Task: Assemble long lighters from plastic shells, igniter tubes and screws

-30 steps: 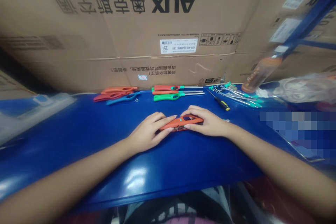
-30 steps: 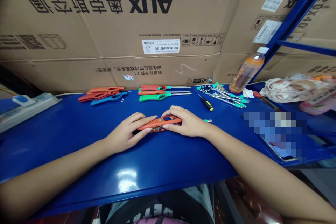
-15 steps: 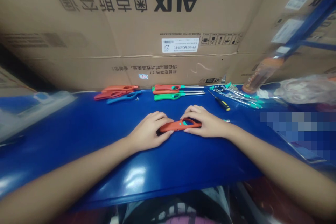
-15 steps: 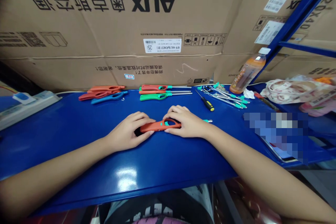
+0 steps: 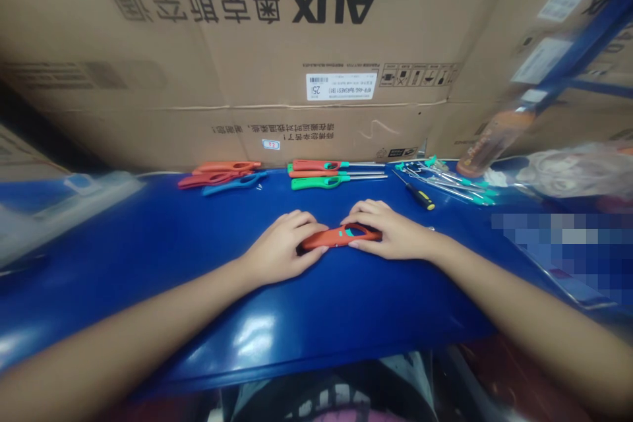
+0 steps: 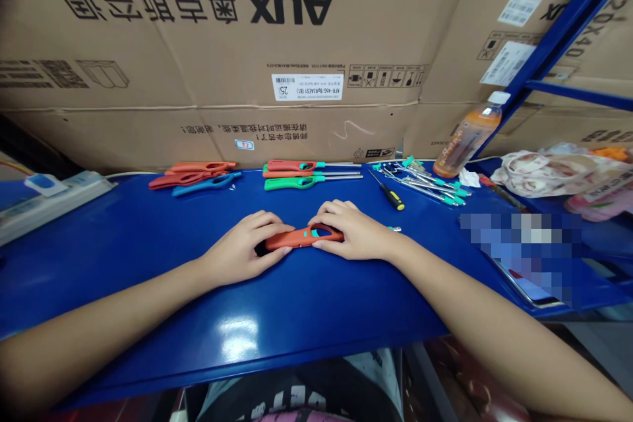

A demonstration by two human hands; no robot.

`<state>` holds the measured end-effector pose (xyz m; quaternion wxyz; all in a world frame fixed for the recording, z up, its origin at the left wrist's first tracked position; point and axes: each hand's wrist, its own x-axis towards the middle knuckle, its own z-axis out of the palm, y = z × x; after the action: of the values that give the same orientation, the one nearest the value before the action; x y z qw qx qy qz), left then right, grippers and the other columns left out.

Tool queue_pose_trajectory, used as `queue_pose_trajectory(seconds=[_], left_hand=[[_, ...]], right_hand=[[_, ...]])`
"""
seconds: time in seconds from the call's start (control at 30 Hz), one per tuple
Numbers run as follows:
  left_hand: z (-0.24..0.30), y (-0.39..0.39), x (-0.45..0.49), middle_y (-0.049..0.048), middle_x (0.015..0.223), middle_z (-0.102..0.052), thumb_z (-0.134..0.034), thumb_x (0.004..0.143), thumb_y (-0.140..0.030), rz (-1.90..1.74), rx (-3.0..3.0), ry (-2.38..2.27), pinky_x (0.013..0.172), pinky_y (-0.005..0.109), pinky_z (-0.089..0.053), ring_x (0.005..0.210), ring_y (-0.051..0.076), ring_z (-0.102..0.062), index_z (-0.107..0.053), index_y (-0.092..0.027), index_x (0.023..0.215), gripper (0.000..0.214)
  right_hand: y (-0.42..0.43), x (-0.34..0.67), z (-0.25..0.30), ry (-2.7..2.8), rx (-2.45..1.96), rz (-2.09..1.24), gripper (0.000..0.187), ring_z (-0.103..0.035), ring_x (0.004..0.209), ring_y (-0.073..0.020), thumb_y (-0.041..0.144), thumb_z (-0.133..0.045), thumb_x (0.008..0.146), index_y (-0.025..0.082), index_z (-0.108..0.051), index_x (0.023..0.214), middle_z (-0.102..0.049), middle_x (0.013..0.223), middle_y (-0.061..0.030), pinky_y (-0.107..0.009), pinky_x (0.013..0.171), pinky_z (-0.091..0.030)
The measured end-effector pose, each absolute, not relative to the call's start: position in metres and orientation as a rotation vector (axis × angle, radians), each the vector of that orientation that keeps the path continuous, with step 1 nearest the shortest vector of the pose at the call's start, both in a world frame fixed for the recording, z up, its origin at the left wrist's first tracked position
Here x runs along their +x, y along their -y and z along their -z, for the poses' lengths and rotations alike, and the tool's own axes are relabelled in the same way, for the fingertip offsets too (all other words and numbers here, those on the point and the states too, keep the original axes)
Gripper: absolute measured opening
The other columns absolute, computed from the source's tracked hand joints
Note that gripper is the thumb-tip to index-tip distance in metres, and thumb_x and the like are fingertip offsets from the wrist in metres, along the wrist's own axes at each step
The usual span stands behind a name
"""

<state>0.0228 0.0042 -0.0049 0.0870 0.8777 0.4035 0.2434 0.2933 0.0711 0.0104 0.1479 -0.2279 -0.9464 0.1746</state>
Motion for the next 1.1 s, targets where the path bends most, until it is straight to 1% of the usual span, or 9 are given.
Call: queue_pose_trajectory(seconds=[0.17,0.4,0.53,0.7,0.9,1.1], left_hand=[[0.0055,-0.0053,0.0224,0.008,0.109,-0.066,-0.06,0.096,-0.034,-0.717,2.628,-1.208,0.089,0.039,-0.049,0.099,0.023,-0.06,-0.066,-0.019,0.123,0.031],[0.0051,-0.0057,0.0213,0.0076,0.108,-0.067,-0.062,0.095,-0.035,-0.688,2.619,-1.22,0.089,0.039,-0.049,0.099,0.022,-0.06,-0.069,-0.019,0.12,0.031],[0.0051,-0.0038,0.0218,0.008,0.11,-0.067,-0.06,0.096,-0.036,-0.709,2.641,-1.223,0.09,0.039,-0.049,0.1,0.023,-0.061,-0.068,-0.02,0.124,0.033],[0.004,-0.0019,0.0233,0.0087,0.113,-0.068,-0.056,0.097,-0.031,-0.716,2.656,-1.226,0.092,0.042,-0.048,0.102,0.024,-0.062,-0.064,-0.021,0.13,0.036],[0.0025,-0.0015,0.024,0.0078,0.106,-0.07,-0.056,0.096,-0.031,-0.734,2.643,-1.213,0.089,0.04,-0.05,0.097,0.023,-0.062,-0.068,-0.02,0.123,0.031],[0.0043,-0.0019,0.0234,0.0091,0.109,-0.071,-0.057,0.096,-0.031,-0.803,2.655,-1.232,0.087,0.04,-0.052,0.095,0.023,-0.063,-0.069,-0.017,0.12,0.03]], right_hand=[[-0.0705,0.2928,-0.0121,2.737,-0.658,-0.504,0.035,-0.056,0.109,-0.026,0.042,-0.061,0.096,0.024,-0.063,0.125,-0.062,0.117,-0.0095,-0.045,0.097,-0.04],[-0.0689,0.2927,-0.0109,2.739,-0.707,-0.478,0.037,-0.054,0.112,-0.0272,0.045,-0.061,0.095,0.024,-0.064,0.126,-0.06,0.12,-0.0106,-0.046,0.098,-0.041],[-0.069,0.2934,-0.0117,2.752,-0.682,-0.46,0.035,-0.055,0.11,-0.0267,0.041,-0.06,0.096,0.023,-0.063,0.127,-0.061,0.12,-0.0107,-0.046,0.097,-0.042],[-0.0709,0.2945,-0.0112,2.75,-0.689,-0.454,0.035,-0.056,0.11,-0.0265,0.042,-0.062,0.095,0.023,-0.064,0.124,-0.061,0.119,-0.0109,-0.046,0.097,-0.042],[-0.0707,0.2937,-0.0103,2.749,-0.709,-0.464,0.037,-0.056,0.111,-0.0262,0.043,-0.063,0.094,0.023,-0.064,0.125,-0.061,0.119,-0.0104,-0.045,0.096,-0.041],[-0.0688,0.2917,-0.0137,2.717,-0.67,-0.466,0.033,-0.058,0.107,-0.0248,0.039,-0.063,0.095,0.021,-0.064,0.123,-0.064,0.116,-0.0099,-0.043,0.094,-0.041]])
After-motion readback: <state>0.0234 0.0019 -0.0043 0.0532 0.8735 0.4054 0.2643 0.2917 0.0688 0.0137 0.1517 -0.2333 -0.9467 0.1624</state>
